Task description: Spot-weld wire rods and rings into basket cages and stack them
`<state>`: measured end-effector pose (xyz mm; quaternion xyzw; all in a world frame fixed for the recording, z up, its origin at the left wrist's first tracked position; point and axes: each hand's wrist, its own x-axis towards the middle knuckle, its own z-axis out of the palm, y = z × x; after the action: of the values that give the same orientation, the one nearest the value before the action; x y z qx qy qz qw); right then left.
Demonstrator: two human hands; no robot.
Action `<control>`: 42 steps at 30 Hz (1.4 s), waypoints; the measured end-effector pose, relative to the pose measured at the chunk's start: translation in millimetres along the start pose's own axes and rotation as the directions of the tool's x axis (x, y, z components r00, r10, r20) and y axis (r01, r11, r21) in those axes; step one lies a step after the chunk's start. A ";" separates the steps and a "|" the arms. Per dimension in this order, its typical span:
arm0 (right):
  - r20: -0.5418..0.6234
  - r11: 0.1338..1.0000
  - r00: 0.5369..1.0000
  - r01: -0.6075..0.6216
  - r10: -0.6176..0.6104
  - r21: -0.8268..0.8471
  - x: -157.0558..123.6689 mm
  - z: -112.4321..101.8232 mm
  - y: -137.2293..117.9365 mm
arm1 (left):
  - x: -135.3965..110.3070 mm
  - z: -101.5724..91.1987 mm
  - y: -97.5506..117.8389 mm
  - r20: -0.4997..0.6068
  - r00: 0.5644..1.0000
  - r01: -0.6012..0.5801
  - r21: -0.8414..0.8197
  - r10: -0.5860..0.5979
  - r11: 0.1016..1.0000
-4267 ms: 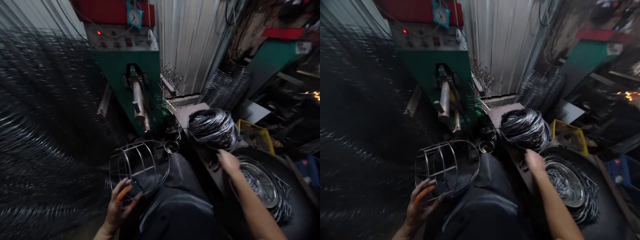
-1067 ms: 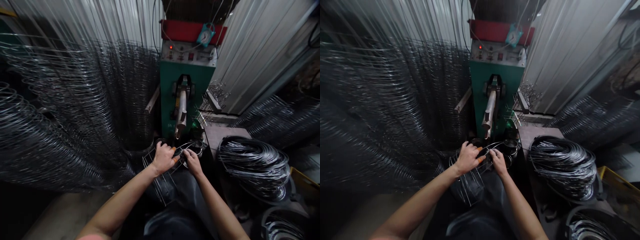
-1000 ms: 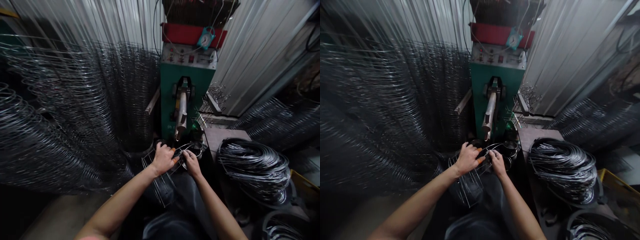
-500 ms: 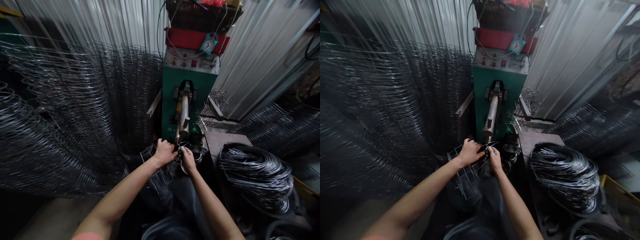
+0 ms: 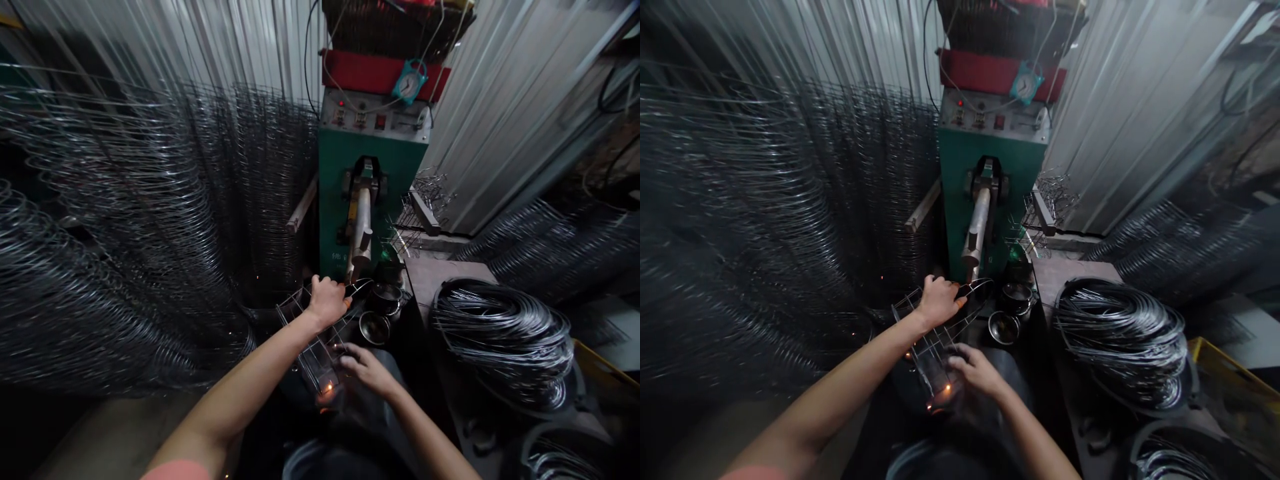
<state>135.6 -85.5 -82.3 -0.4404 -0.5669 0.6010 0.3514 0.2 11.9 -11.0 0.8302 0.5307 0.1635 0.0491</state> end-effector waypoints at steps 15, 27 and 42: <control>-0.023 0.998 0.999 0.032 -0.031 0.045 0.8 -2.4 16.0 | 1.3 -3.7 -2.7 -0.024 0.996 0.084 0.114 -0.081 0.990; -0.085 0.997 0.996 0.046 -0.041 0.061 1.0 5.2 20.9 | -10.4 -6.5 -10.6 -0.096 0.995 0.030 0.022 -0.027 0.999; -0.262 0.978 0.948 0.147 -0.182 -0.149 -34.8 42.0 31.2 | -202.2 53.2 -13.3 0.394 0.763 0.342 -0.919 -0.512 -0.197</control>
<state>111.8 -136.6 -110.0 -0.4918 -0.5849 0.4653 0.4466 -71.7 -158.9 -108.9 0.2997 0.5049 0.5065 0.6314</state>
